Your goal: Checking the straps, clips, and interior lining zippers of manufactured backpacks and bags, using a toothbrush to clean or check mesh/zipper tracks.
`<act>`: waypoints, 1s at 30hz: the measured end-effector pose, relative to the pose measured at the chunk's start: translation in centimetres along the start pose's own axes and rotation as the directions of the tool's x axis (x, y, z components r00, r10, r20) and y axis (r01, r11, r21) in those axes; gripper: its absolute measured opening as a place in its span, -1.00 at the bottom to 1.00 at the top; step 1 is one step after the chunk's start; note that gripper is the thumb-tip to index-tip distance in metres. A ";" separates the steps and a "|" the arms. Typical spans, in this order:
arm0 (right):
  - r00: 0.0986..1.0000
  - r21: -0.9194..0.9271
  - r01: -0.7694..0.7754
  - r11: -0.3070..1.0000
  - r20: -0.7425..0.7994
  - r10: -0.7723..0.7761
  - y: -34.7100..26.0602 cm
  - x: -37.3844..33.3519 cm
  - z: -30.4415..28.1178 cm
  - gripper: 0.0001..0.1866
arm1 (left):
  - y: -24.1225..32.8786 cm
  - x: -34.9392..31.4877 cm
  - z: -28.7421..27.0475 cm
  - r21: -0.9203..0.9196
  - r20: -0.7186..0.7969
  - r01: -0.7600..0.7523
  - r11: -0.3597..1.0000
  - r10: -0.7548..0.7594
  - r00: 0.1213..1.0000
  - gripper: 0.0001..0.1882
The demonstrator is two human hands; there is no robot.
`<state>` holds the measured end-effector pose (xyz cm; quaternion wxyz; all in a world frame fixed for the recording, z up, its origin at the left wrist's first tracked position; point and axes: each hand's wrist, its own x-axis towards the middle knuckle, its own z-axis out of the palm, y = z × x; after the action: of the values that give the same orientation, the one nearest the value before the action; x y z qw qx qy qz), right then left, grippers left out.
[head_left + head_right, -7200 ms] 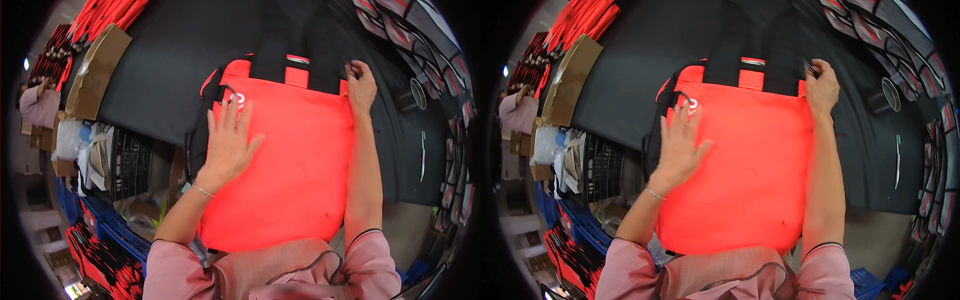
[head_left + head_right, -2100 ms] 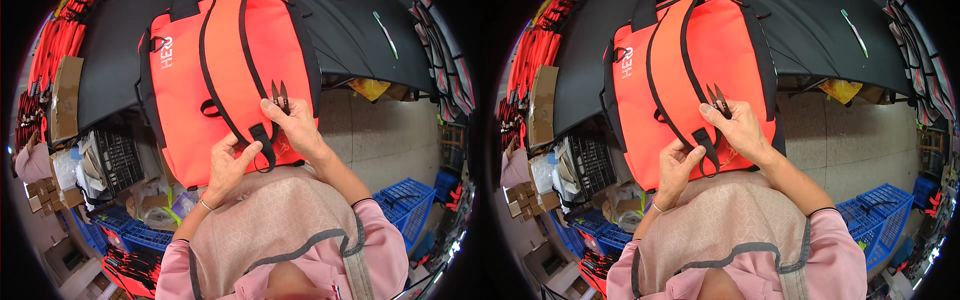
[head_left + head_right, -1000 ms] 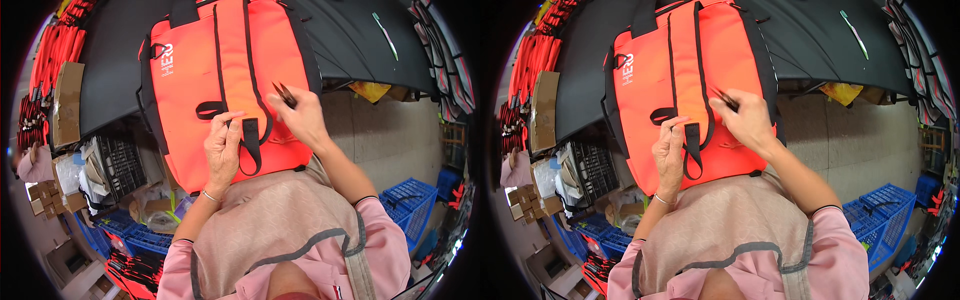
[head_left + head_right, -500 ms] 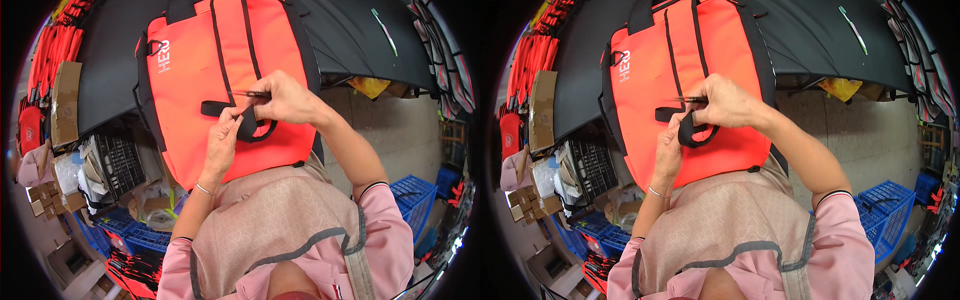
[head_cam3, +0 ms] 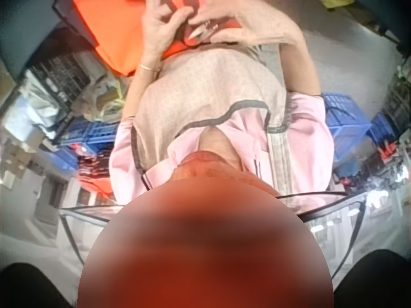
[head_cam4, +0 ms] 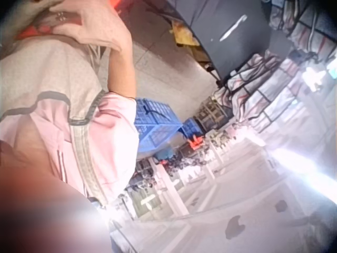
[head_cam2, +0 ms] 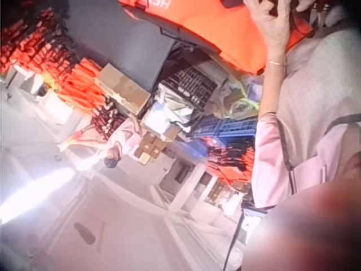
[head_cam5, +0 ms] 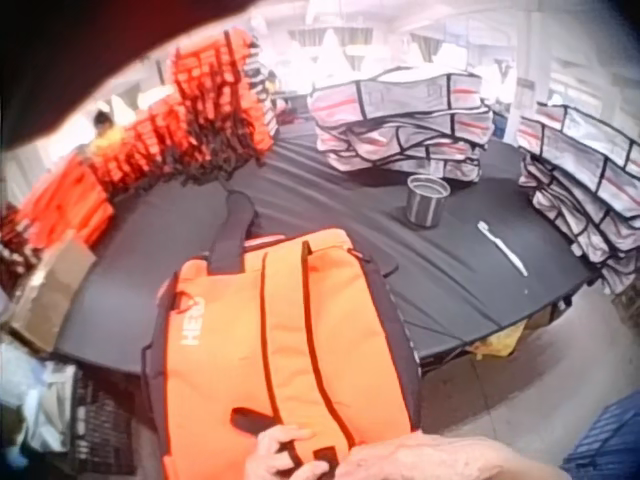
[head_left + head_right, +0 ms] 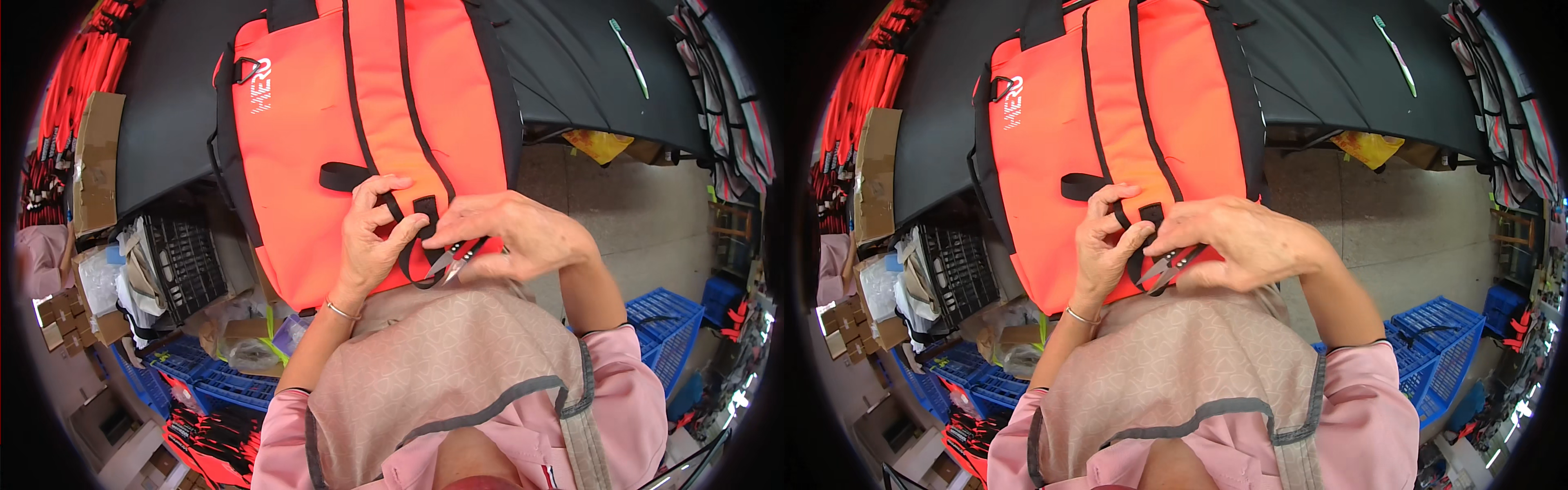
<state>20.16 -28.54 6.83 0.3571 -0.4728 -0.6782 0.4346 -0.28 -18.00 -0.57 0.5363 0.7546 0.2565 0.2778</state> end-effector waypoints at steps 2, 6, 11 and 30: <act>0.985 0.001 -0.080 0.997 -0.156 0.079 -0.4 -1.3 0.5 -0.68 | 0.5 0.0 0.3 0.079 -0.009 -0.038 0.996 0.039 0.999 -0.83; 0.798 -0.261 -0.270 0.927 -0.599 0.064 -0.4 -1.9 2.5 -0.68 | 1.0 0.1 0.8 0.175 -0.005 -0.062 0.983 0.064 0.998 -0.89; 0.742 -0.662 -0.364 0.655 -0.631 -0.226 1.1 -1.8 3.9 -0.64 | 1.1 0.2 1.3 0.165 -0.045 -0.075 0.983 0.083 0.996 -0.88; 0.712 -0.738 -0.378 0.559 -0.617 -0.334 2.2 -1.2 4.5 -0.68 | 2.0 0.4 1.6 0.082 -0.114 0.074 0.994 -0.065 0.991 -0.62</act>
<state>17.26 -30.44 3.03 0.3139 -0.7186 -0.6031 -0.1461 1.36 -19.38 0.94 0.4974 0.7510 0.3240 0.2892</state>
